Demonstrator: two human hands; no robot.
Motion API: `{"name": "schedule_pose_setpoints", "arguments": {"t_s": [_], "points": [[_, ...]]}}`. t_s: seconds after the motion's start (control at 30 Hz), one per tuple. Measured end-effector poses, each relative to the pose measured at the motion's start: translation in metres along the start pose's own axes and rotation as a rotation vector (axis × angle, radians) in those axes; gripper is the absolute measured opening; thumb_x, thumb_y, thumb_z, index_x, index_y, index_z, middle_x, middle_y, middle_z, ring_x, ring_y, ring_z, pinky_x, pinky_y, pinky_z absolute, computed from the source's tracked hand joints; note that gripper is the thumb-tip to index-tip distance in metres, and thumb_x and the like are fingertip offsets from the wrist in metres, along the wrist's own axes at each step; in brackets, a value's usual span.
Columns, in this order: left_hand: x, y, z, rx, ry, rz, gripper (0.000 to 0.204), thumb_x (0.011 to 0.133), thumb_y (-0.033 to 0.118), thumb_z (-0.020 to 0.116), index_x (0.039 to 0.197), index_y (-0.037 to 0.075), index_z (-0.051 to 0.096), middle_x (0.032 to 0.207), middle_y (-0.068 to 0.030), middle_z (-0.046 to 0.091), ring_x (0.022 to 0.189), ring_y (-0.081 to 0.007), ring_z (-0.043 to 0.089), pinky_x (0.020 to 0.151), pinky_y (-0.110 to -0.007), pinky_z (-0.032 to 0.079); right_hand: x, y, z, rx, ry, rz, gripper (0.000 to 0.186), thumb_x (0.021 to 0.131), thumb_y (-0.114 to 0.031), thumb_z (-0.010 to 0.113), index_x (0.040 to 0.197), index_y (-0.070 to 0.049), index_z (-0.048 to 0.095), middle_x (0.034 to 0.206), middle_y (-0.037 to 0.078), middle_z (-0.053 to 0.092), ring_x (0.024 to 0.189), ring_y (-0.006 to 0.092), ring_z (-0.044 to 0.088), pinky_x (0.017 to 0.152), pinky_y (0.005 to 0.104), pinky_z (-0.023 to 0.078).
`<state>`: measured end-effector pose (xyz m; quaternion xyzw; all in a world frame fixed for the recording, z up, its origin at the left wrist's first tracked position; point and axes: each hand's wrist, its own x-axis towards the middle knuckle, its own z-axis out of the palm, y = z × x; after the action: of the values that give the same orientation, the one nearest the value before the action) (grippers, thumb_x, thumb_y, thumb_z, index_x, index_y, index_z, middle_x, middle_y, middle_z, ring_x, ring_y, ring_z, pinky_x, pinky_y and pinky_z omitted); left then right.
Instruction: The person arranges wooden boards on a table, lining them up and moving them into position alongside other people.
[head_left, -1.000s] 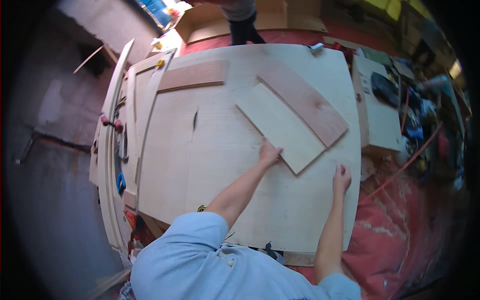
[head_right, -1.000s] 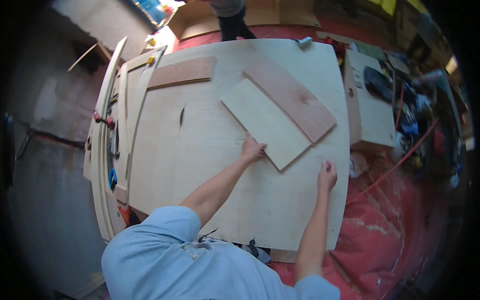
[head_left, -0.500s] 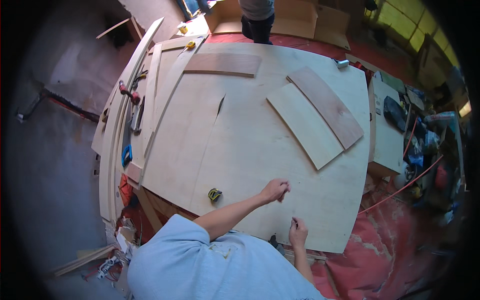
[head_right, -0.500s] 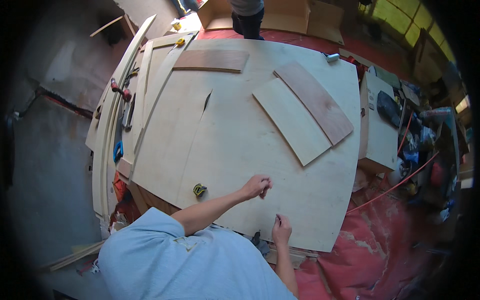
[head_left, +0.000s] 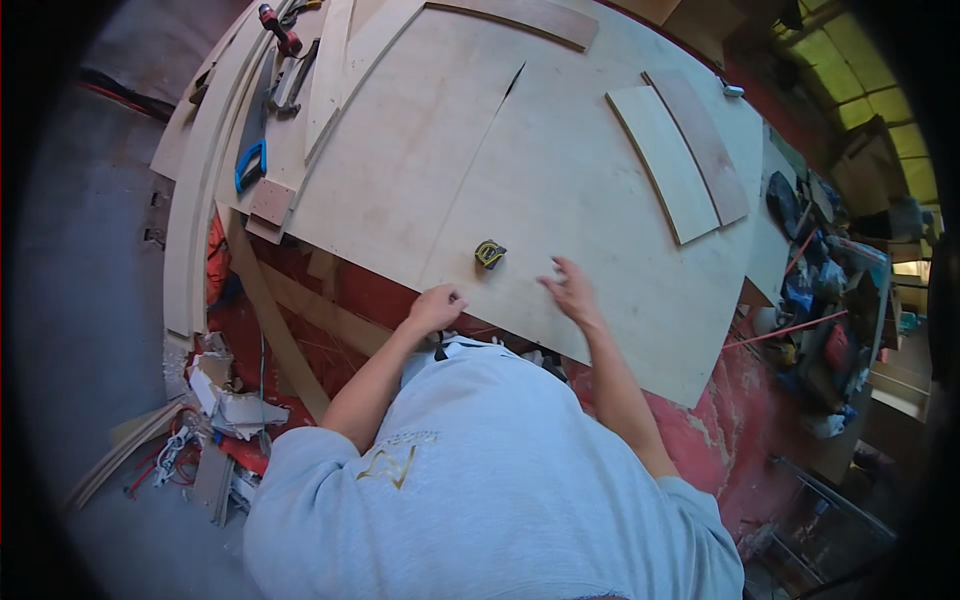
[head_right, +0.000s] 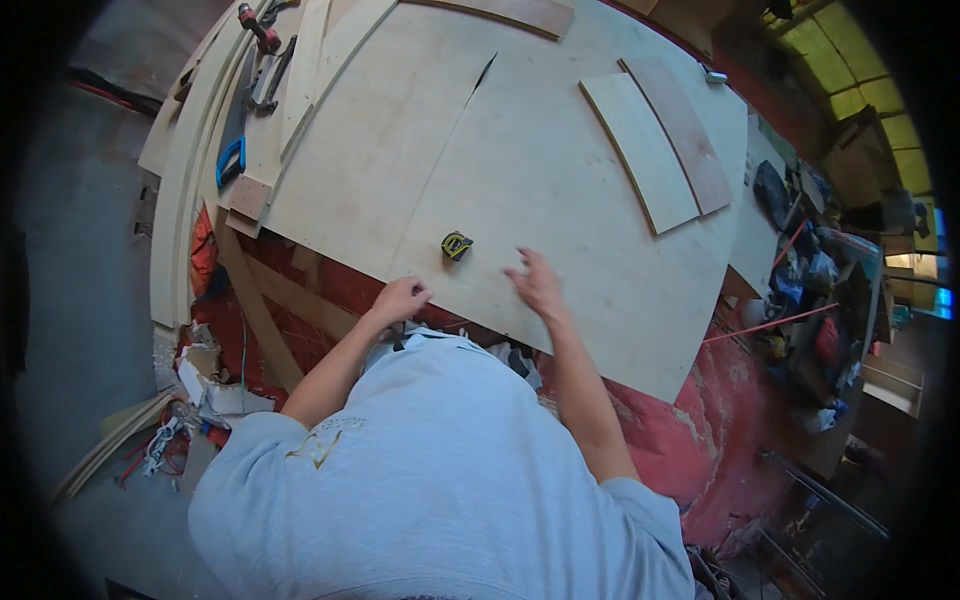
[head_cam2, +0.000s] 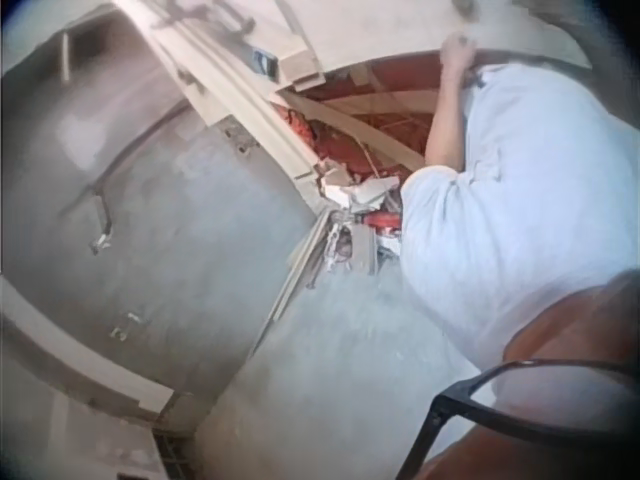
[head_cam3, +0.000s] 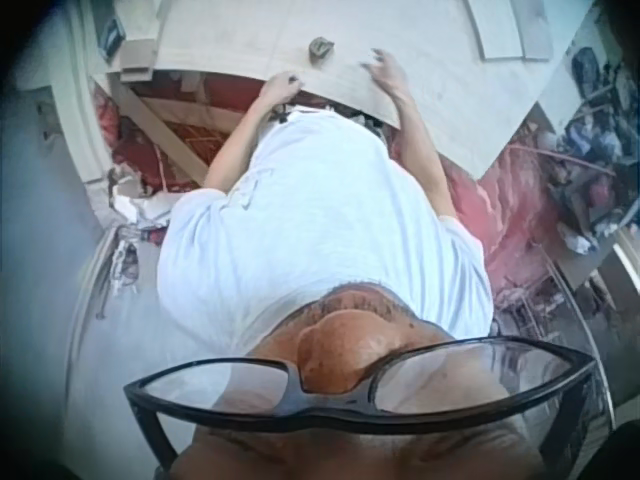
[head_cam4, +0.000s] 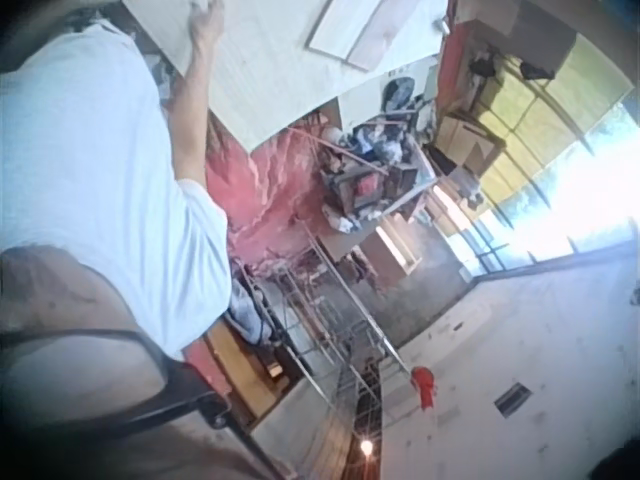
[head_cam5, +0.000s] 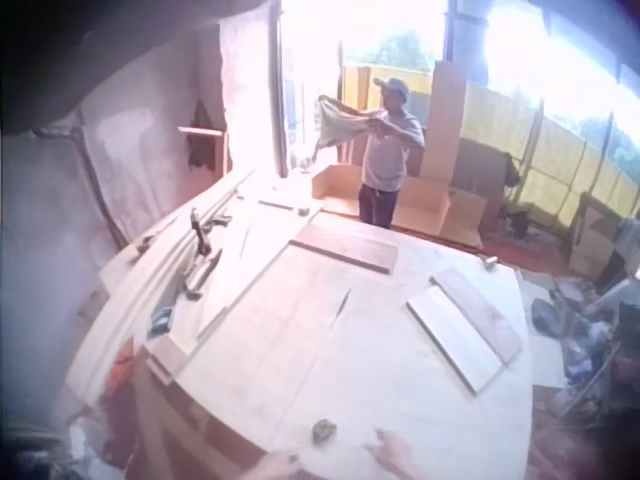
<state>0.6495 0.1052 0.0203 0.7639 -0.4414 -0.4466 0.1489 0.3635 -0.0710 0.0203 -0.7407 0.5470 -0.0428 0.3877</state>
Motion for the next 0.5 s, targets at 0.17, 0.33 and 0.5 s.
{"name": "schedule_pose_setpoints", "arguments": {"t_s": [0.17, 0.33, 0.5], "points": [[-0.024, -0.058, -0.024, -0.223, -0.115, -0.049, 0.032, 0.098, 0.03, 0.07, 0.11, 0.001, 0.074, 0.092, -0.0112, 0.077, 0.078, -0.0179, 0.072, 0.071, -0.036, 0.058, 0.017, -0.114, 0.092, -0.334, 0.014, -0.332, 0.071, 0.084, -0.042, 0.083, 0.147, -0.022, 0.056, 0.137, 0.022, 0.062, 0.118, 0.0439, 0.065, 0.095, 0.053, 0.057], [-0.041, -0.122, -0.026, -0.499, -0.22, -0.046, 0.023, 0.103, 0.021, 0.066, 0.111, 0.001, 0.072, 0.09, -0.0068, 0.074, 0.083, -0.0125, 0.07, 0.074, -0.028, 0.056, 0.002, -0.094, 0.066, 0.029, -0.173, 0.192, 0.049, 0.088, -0.036, 0.075, 0.131, -0.014, 0.063, 0.1, 0.017, 0.071, 0.094, 0.0303, 0.073, 0.084, 0.0451, 0.06], [-0.058, -0.2, -0.045, -0.111, -0.274, -0.194, 0.033, 0.102, 0.031, 0.065, 0.109, -0.001, 0.073, 0.096, -0.0123, 0.077, 0.087, -0.0179, 0.072, 0.08, -0.036, 0.057, -0.137, -0.016, 0.032, 1.219, -0.257, 0.523, 0.047, 0.092, -0.038, 0.072, 0.127, -0.007, 0.063, 0.085, 0.013, 0.071, 0.073, 0.0224, 0.073, 0.067, 0.0347, 0.062]]}}
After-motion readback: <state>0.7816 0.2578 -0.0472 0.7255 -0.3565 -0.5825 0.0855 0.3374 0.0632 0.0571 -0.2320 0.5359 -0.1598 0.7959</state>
